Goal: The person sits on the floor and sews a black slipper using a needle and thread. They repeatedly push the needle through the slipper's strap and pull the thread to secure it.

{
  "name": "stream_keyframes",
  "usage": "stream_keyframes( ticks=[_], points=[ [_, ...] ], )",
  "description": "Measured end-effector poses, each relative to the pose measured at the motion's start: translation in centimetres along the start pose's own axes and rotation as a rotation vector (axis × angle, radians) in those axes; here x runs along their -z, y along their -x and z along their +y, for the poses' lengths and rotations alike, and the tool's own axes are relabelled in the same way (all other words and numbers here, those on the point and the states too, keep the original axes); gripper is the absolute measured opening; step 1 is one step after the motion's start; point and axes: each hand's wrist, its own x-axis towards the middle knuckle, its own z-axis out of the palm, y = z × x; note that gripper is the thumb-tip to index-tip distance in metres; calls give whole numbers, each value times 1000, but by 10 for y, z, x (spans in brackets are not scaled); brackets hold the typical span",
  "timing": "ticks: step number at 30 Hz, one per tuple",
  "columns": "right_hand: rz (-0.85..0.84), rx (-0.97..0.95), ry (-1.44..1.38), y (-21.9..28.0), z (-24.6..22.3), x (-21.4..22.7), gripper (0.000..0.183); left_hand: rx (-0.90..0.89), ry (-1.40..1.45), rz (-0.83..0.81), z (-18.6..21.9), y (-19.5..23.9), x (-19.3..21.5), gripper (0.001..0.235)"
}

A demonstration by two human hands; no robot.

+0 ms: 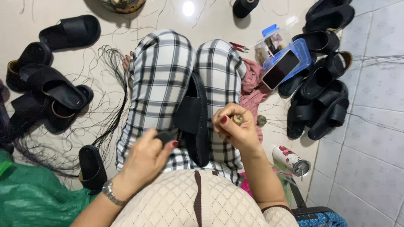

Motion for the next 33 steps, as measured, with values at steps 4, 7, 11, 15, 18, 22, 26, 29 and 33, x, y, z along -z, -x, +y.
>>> stream_keyframes(
  ticks=[4,7,11,15,18,22,26,29,33],
  points=[
    [58,29,351,-1,12,-10,13,-2,190,-118,10,15,-7,46],
    [45,-31,496,-7,-7,-11,14,109,376,-303,11,9,4,45],
    [-65,1,1191,-12,-69,9,32,961,1315,-631,-60,11,66,59],
    [-208,213,1694,0,-106,8,46,672,-302,-106,-112,7,87,55],
    [-563,95,1688,10,-95,-3,67,238,-528,170,-19,-57,102,59],
    [-601,141,1931,4,-91,-13,53,100,-45,-180,34,-88,61,118],
    [-594,101,1917,1,-93,-16,50,-317,-318,-176,27,-95,33,123],
    [-591,70,1915,0,-93,-15,49,-318,-275,-173,30,-100,32,131],
    [-614,64,1888,-3,-92,-13,49,-333,-243,-145,31,-102,31,124]
  ],
)
